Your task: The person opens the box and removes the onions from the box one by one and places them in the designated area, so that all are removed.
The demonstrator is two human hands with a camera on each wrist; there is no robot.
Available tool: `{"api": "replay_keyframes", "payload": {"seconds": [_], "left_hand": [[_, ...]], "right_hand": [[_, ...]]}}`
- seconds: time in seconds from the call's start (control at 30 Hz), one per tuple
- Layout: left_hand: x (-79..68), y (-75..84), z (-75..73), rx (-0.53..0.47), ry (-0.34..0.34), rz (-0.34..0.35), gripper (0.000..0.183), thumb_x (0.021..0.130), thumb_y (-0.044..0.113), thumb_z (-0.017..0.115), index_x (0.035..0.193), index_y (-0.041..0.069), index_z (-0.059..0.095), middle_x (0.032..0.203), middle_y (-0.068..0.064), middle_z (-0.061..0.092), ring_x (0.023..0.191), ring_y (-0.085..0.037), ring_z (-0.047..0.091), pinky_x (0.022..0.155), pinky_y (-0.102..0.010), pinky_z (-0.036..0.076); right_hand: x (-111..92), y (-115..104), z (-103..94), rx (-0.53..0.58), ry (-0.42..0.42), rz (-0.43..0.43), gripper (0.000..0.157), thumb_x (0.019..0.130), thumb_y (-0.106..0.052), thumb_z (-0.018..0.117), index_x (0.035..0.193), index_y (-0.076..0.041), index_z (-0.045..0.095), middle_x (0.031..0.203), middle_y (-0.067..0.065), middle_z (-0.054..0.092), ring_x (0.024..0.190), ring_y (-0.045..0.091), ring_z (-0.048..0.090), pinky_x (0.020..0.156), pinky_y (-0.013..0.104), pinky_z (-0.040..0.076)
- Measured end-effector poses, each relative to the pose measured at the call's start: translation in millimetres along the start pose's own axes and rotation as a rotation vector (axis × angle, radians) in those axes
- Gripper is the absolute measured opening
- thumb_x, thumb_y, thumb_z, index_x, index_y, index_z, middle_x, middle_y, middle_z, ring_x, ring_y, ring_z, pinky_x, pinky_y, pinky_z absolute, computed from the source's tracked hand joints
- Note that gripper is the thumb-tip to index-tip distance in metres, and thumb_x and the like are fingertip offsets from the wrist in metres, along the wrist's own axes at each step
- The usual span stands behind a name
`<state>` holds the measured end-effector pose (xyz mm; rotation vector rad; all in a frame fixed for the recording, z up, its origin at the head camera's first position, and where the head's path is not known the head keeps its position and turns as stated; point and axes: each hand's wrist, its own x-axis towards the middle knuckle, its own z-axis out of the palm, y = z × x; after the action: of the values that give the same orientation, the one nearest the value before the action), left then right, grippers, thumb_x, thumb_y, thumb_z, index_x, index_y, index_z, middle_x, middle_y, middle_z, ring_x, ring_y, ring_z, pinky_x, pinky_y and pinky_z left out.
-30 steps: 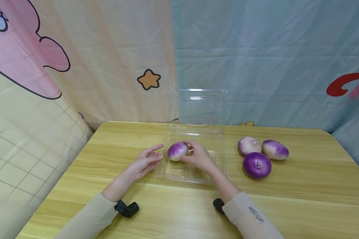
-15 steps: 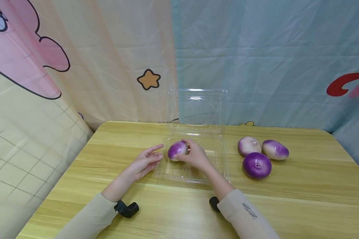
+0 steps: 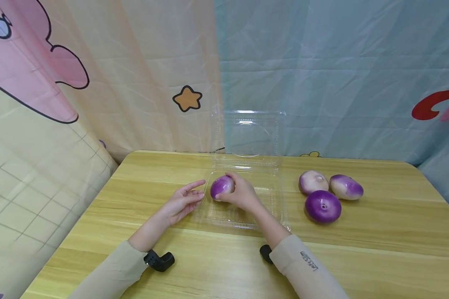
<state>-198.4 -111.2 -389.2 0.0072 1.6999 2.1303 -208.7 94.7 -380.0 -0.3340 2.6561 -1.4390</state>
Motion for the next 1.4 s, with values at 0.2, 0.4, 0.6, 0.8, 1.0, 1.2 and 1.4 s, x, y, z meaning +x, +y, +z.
{"api": "replay_keyframes", "payload": {"seconds": [0.2, 0.4, 0.6, 0.8, 1.0, 1.2, 1.4], "left_hand": [[0.1, 0.4, 0.8, -0.001, 0.001, 0.002, 0.053, 0.089, -0.007, 0.053, 0.139, 0.002, 0.039, 0.092, -0.002, 0.053, 0.075, -0.008, 0.052, 0.068, -0.017, 0.046], [0.2, 0.9, 1.3, -0.012, -0.002, 0.001, 0.054, 0.088, -0.008, 0.052, 0.14, 0.002, 0.038, 0.091, -0.002, 0.053, 0.075, -0.008, 0.052, 0.067, -0.017, 0.046], [0.7, 1.3, 1.3, -0.013, 0.004, -0.002, 0.054, 0.088, -0.008, 0.053, 0.139, 0.003, 0.039, 0.091, -0.002, 0.053, 0.076, -0.009, 0.052, 0.067, -0.017, 0.046], [0.3, 1.0, 1.1, -0.006, 0.006, -0.008, 0.053, 0.089, -0.007, 0.053, 0.139, 0.003, 0.04, 0.093, -0.003, 0.053, 0.077, -0.009, 0.052, 0.068, -0.017, 0.046], [0.0, 0.8, 1.3, -0.012, -0.001, -0.009, 0.053, 0.089, -0.008, 0.052, 0.139, 0.003, 0.039, 0.093, -0.002, 0.053, 0.076, -0.008, 0.052, 0.068, -0.017, 0.046], [0.6, 0.0, 0.5, -0.005, -0.002, -0.004, 0.052, 0.09, -0.006, 0.053, 0.139, 0.003, 0.039, 0.094, -0.003, 0.053, 0.078, -0.009, 0.052, 0.069, -0.017, 0.046], [1.9, -1.0, -0.6, -0.01, -0.009, 0.001, 0.052, 0.09, -0.006, 0.051, 0.139, 0.003, 0.039, 0.093, -0.002, 0.053, 0.077, -0.009, 0.052, 0.068, -0.017, 0.046]], "right_hand": [[-1, -1, -1.0, 0.036, -0.006, 0.015, 0.079, 0.072, -0.018, 0.08, 0.138, -0.003, 0.039, 0.117, 0.02, 0.055, 0.099, 0.03, 0.058, 0.082, 0.041, 0.051], [-2, -2, -2.4, 0.058, -0.017, 0.023, 0.079, 0.072, -0.017, 0.08, 0.138, -0.003, 0.04, 0.115, 0.019, 0.056, 0.097, 0.029, 0.058, 0.082, 0.04, 0.051], [-4, -3, -4.2, 0.077, -0.03, 0.019, 0.079, 0.072, -0.018, 0.081, 0.138, -0.004, 0.04, 0.115, 0.019, 0.056, 0.098, 0.029, 0.058, 0.082, 0.04, 0.051], [-6, -2, -5.4, 0.104, -0.048, -0.01, 0.078, 0.072, -0.018, 0.081, 0.137, -0.003, 0.041, 0.116, 0.02, 0.055, 0.099, 0.03, 0.057, 0.082, 0.039, 0.052], [-9, 1, -6.6, 0.135, -0.064, -0.017, 0.077, 0.072, -0.018, 0.08, 0.137, -0.003, 0.041, 0.119, 0.02, 0.054, 0.102, 0.032, 0.057, 0.082, 0.039, 0.052], [-14, 0, -9.0, 0.167, -0.073, -0.009, 0.076, 0.073, -0.019, 0.08, 0.138, -0.005, 0.041, 0.119, 0.02, 0.054, 0.102, 0.032, 0.056, 0.082, 0.041, 0.051], [-19, -5, -10.9, 0.225, -0.09, 0.0, 0.077, 0.074, -0.017, 0.079, 0.139, -0.006, 0.04, 0.119, 0.02, 0.053, 0.103, 0.032, 0.055, 0.082, 0.041, 0.051]]}}
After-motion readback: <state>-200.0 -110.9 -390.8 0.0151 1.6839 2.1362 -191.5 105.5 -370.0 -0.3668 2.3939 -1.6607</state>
